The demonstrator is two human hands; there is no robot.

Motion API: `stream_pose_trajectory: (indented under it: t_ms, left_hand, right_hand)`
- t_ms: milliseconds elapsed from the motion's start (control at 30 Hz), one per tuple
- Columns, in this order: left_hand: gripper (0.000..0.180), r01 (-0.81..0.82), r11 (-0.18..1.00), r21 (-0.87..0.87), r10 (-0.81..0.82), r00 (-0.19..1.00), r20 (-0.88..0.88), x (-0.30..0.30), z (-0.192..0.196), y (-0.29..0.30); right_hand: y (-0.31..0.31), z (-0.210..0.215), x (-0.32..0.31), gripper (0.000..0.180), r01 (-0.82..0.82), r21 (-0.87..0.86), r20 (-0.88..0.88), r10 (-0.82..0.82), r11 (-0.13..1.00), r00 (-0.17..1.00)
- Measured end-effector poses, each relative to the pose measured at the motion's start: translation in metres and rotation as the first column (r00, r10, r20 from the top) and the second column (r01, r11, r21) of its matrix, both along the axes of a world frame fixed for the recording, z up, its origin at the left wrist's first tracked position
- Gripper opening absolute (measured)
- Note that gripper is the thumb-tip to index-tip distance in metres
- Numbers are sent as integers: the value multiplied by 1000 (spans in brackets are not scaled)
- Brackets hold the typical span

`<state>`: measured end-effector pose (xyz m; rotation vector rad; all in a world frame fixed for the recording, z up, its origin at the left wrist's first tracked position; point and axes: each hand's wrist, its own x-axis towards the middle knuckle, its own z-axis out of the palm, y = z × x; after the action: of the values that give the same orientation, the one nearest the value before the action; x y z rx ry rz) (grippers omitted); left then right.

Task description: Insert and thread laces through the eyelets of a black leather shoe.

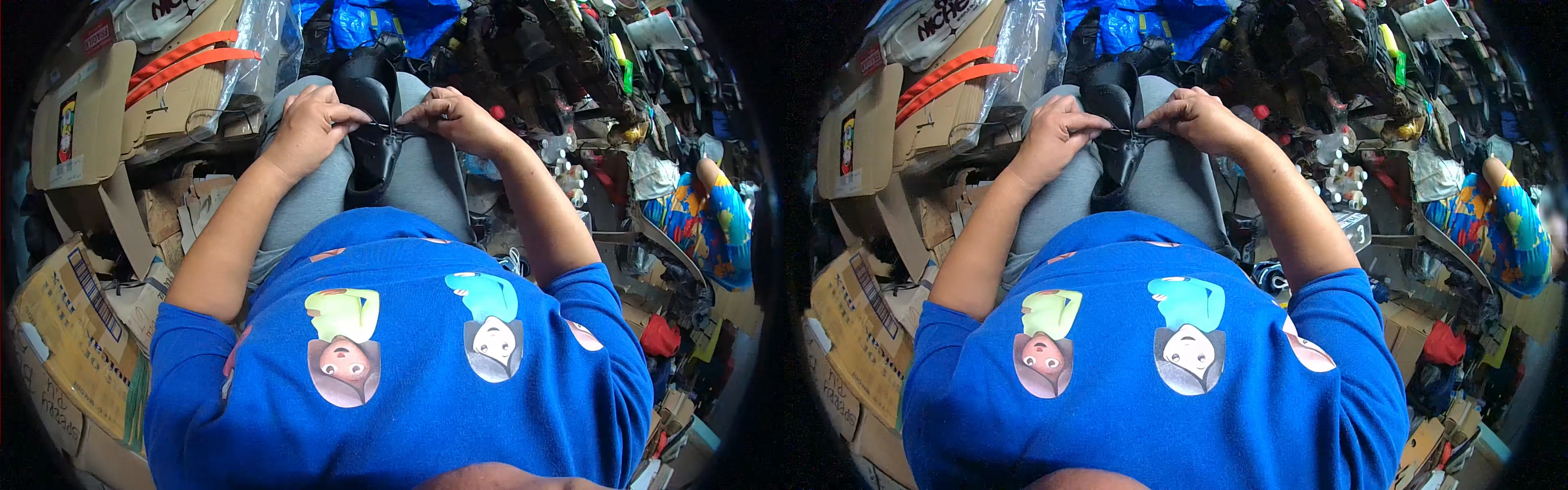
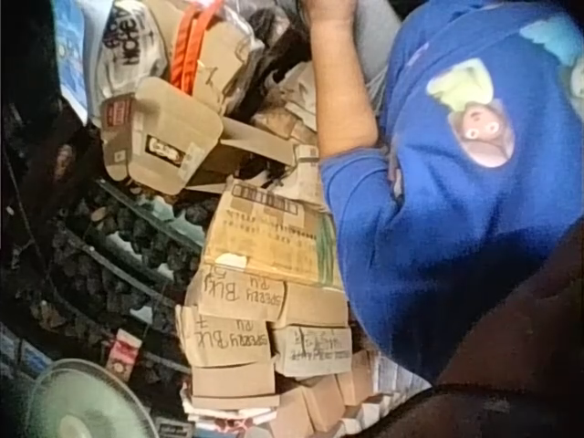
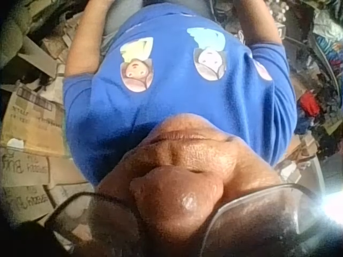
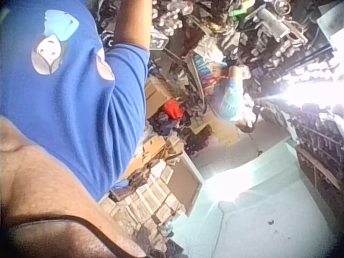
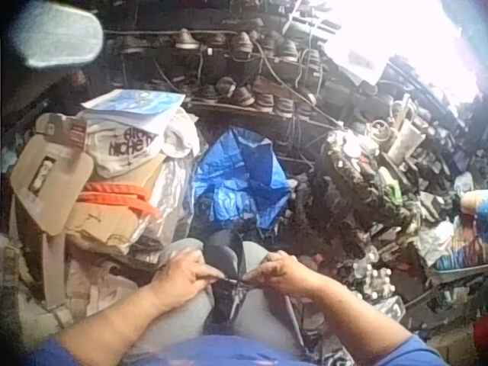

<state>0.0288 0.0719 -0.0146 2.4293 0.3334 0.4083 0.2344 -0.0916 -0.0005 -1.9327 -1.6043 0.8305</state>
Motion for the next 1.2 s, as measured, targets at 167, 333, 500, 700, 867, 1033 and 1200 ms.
stream_pose_trajectory:
  t_ms: [167,333,500,700,867,1033,1200]
  left_hand:
    - [17,-1,1000,14,2,1000,-26,0,1,1]
    - [18,11,999,34,-10,1000,-15,0,0,1]
    - [18,5,999,39,-4,999,-35,0,0,0]
    - [17,4,998,56,-1,999,-44,0,-2,0]
    - [18,25,997,74,-24,999,-22,1,-2,-2]
    - [14,14,999,44,-10,996,-89,5,-2,-4]
    - [16,69,996,48,-62,989,-131,19,-2,-1]
  right_hand:
    - [2,-3,2,26,-19,4,-34,19,1000,999]
    - [2,-5,4,26,-25,12,-73,26,1000,997]
    - [1,-4,4,27,-23,20,-94,24,1000,995]
    - [0,0,2,29,-21,18,-125,23,1000,992]
    - [0,-2,5,29,-29,4,-186,30,1000,982]
    - [2,-6,7,27,-63,11,-186,64,998,980]
    - [8,-11,11,30,-124,11,-184,124,992,975]
